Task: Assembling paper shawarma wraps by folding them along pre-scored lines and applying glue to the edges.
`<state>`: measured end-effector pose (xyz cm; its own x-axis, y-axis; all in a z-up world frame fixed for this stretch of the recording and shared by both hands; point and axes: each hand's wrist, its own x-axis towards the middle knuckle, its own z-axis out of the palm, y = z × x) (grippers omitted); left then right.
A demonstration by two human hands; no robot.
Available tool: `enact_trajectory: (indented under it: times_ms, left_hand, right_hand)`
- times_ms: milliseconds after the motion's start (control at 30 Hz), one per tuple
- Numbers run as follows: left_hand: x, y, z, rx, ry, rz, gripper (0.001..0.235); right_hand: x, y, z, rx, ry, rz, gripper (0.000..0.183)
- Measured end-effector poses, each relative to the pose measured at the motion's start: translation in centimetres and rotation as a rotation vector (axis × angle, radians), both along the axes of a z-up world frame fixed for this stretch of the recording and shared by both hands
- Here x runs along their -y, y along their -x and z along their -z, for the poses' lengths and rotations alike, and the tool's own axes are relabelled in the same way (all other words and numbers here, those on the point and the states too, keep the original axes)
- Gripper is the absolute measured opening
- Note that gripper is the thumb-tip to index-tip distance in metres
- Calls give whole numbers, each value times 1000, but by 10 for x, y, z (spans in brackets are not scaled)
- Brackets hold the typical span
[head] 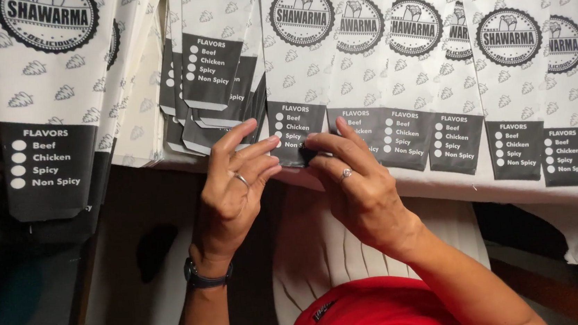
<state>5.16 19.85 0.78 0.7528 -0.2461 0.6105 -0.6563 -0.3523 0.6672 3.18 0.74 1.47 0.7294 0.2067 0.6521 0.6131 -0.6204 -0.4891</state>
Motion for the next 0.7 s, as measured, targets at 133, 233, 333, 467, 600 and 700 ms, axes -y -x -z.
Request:
enact_trajectory:
  times_ms: [133,233,333,467,600,700]
  left_hand:
    - [3,-4,-4,-14,17,-14,8]
    - [10,-4,-8,18,-63,-101,11]
    - [18,0,-10,-41,-35,-188,11]
    - [24,1,-15,-50,-49,-295,13]
    - [29,2,-13,-50,-53,-347,21]
    - [31,5,-10,-71,-7,-368,20]
  right_hand:
    - [-1,-5,-4,-12,-9,-5,4]
    - [-2,-8,-6,-66,-48,8,10]
    - [-3,-11,-11,-110,-98,32,12]
    - [1,-15,-18,-210,-132,19,13]
    - [-3,-22,-24,-263,-110,21,16]
    - [0,-24,-11,-266,-84,16,25]
